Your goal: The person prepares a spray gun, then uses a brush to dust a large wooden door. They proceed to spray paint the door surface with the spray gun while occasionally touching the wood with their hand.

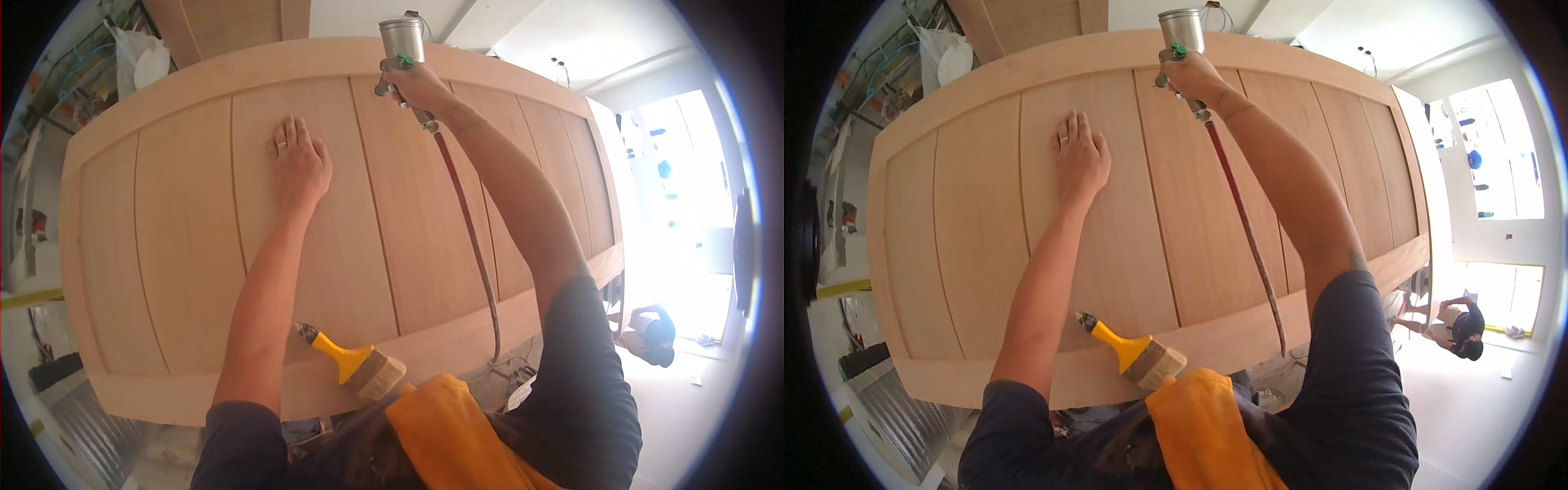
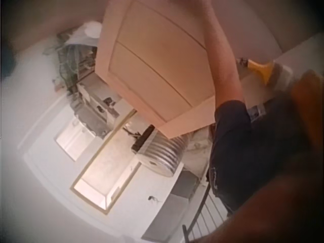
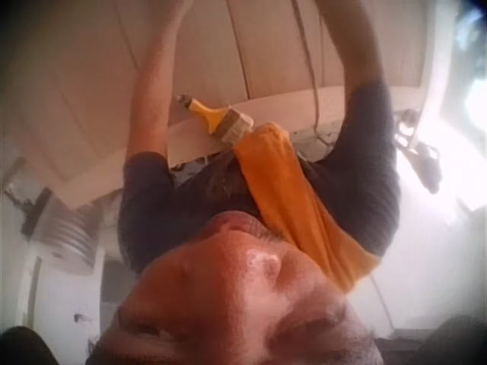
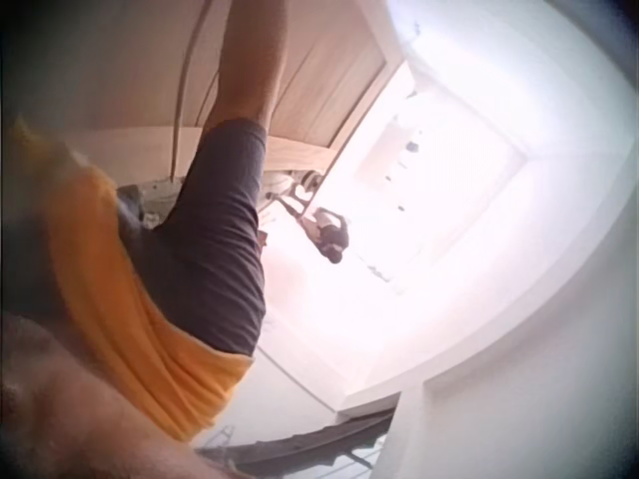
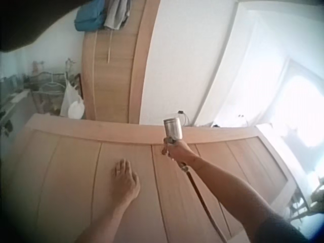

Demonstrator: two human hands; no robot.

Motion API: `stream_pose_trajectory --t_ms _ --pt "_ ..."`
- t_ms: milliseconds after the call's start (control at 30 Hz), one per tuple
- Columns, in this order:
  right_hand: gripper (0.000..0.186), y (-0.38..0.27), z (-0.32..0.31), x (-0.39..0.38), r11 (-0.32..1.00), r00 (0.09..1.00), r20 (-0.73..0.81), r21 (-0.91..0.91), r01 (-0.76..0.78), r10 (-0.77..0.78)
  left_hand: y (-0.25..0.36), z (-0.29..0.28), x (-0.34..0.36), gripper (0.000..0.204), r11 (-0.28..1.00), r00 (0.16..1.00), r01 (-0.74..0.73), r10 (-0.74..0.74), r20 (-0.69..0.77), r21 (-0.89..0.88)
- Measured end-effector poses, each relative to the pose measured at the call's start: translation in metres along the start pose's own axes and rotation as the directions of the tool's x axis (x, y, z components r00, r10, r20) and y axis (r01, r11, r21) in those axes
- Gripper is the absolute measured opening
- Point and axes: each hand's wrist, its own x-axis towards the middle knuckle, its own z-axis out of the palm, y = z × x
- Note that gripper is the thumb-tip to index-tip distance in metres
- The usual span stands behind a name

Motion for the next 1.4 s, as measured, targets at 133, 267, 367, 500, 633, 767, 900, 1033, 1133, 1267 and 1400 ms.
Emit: stream_pose_trajectory --t_ms 133,267,367,500,633,767,900,1033,1133,1267,1400 --pt "0.030 -0.009 -0.003 -0.056 0.998 0.999 0.047 -0.058 0.002 0.001 -0.005 0.012 -0.001 0.059 0.999 0.998 0.012 -0.010 -0.066 0.033" --pt "0.035 -0.004 -0.011 -0.123 0.995 0.998 0.069 -0.096 -0.007 0.013 -0.003 0.020 0.000 0.058 1.000 0.995 0.003 -0.002 -0.095 0.009" --pt "0.041 -0.005 -0.004 -0.174 0.994 0.996 0.077 -0.097 -0.045 0.053 -0.004 0.019 0.001 0.059 1.000 0.999 0.018 -0.018 -0.033 0.013" --pt "0.043 -0.001 0.006 -0.232 0.988 0.996 0.075 -0.151 -0.045 0.057 -0.005 0.019 0.002 0.060 0.999 0.999 0.035 -0.035 -0.014 -0.002" --pt "0.040 0.007 0.011 -0.272 0.975 0.986 0.063 -0.174 -0.140 0.153 -0.004 0.023 0.001 0.060 1.000 0.999 0.016 -0.016 -0.052 0.005" --pt "0.040 0.015 0.014 -0.305 0.971 0.981 0.074 -0.169 -0.167 0.182 -0.007 0.024 0.003 0.062 1.000 1.000 0.009 -0.009 -0.022 0.028" --pt "0.039 0.019 0.019 -0.338 0.970 0.972 0.108 -0.153 -0.190 0.207 -0.008 0.026 0.000 0.061 0.999 1.000 0.024 -0.024 -0.019 0.026" --pt "0.039 0.026 0.028 -0.374 0.978 0.971 0.140 -0.114 -0.176 0.191 -0.005 0.019 0.002 0.062 0.999 0.998 0.036 -0.038 0.041 0.033" --pt "0.039 0.027 0.034 -0.398 0.980 0.959 0.213 -0.107 -0.166 0.185 -0.005 0.017 0.002 0.063 0.997 0.997 0.038 -0.042 0.068 0.062" --pt "0.040 0.013 0.036 -0.403 0.968 0.925 0.285 -0.085 -0.237 0.252 -0.004 0.015 0.001 0.063 0.997 0.996 0.027 -0.033 0.080 0.075" --pt "0.040 0.011 0.036 -0.368 0.981 0.945 0.271 -0.114 -0.159 0.185 -0.005 0.011 0.000 0.063 0.998 0.997 0.034 -0.038 0.074 0.057"
